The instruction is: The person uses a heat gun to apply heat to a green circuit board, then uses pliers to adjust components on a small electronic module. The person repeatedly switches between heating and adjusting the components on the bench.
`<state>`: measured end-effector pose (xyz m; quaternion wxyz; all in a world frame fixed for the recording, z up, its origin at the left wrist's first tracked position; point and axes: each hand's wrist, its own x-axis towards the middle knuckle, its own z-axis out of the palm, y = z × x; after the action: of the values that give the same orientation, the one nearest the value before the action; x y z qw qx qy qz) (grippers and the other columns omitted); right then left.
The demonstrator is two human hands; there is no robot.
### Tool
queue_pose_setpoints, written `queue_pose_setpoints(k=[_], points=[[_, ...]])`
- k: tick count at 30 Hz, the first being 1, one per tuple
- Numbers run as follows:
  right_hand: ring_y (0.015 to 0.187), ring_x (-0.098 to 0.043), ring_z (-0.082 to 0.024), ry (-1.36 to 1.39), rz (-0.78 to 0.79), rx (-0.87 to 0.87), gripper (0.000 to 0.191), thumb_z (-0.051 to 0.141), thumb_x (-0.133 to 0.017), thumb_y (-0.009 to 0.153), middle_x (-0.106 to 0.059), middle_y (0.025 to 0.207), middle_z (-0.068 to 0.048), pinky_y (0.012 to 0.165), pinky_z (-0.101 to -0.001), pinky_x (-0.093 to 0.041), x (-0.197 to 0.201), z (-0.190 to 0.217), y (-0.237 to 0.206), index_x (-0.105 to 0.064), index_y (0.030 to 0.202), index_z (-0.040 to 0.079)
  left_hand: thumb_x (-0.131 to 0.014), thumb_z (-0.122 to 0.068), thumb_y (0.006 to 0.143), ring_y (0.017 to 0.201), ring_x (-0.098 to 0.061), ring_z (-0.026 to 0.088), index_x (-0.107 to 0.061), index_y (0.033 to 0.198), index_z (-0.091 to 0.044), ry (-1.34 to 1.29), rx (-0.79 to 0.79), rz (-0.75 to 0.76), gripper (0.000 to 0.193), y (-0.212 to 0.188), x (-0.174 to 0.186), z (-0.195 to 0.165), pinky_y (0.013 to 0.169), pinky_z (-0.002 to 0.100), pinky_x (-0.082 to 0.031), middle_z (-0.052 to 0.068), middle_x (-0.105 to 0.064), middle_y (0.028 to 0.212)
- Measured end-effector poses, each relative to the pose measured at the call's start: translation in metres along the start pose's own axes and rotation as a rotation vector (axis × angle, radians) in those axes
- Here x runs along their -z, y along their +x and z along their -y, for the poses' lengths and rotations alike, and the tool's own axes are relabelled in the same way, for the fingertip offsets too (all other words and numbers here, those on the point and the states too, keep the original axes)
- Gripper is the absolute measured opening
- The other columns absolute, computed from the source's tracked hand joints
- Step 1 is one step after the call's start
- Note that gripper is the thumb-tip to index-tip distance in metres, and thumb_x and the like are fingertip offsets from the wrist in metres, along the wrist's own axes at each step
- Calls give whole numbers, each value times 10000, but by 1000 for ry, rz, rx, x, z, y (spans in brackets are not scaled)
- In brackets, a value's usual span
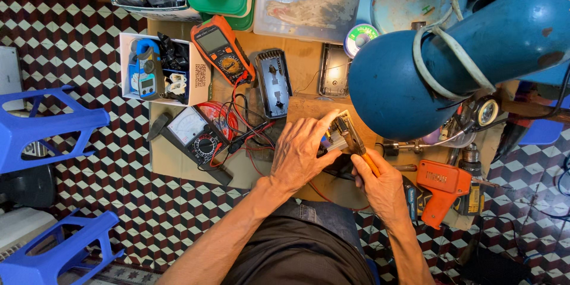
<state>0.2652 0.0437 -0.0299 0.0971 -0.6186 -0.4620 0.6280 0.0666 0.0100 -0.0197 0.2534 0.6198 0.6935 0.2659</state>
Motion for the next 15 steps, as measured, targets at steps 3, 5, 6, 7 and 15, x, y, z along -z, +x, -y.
queue_pose_setpoints(k=[3, 5, 6, 7, 15], points=[[609, -567, -69, 34, -6, 67, 254, 187, -665, 969, -625, 734, 2, 545, -225, -457, -2, -3, 1, -736, 1177, 61, -830, -263, 811, 978, -605, 253, -474, 1503, -85, 9, -7, -7, 797, 1, -1, -1, 904, 415, -462, 77, -635, 1024], [609, -567, -72, 33, -14, 64, 253, 185, -668, 964, -624, 729, 0, 545, -228, -458, -2, -4, 1, -738, 1174, 63, -828, -261, 814, 976, -604, 252, -474, 1503, -85, 14, -7, -6, 794, 0, -1, -1, 903, 414, -462, 75, -635, 1021], [609, -567, -73, 31, -19, 64, 252, 184, -669, 962, -624, 727, -1, 545, -230, -458, -2, -5, 1, -738, 1172, 64, -826, -260, 813, 976, -604, 251, -475, 1503, -86, 13, -6, -6, 793, 0, -1, -1, 903, 413, -462, 75, -635, 1021], [607, -567, -74, 26, -20, 63, 250, 185, -668, 962, -625, 726, -2, 543, -231, -457, -2, -5, 1, -738, 1169, 64, -825, -258, 813, 975, -604, 250, -475, 1503, -87, 11, -5, -6, 793, 0, 0, -1, 904, 412, -462, 74, -636, 1021], [770, -695, -94, 88, 47, 51, 238, 191, -610, 988, -750, 884, -43, 689, -234, -571, -1, 0, -1, -723, 1121, 30, -820, -260, 820, 972, -599, 244, -480, 1501, -91, 21, 1, -8, 779, 0, 1, -3, 880, 404, -452, 71, -631, 1005]])
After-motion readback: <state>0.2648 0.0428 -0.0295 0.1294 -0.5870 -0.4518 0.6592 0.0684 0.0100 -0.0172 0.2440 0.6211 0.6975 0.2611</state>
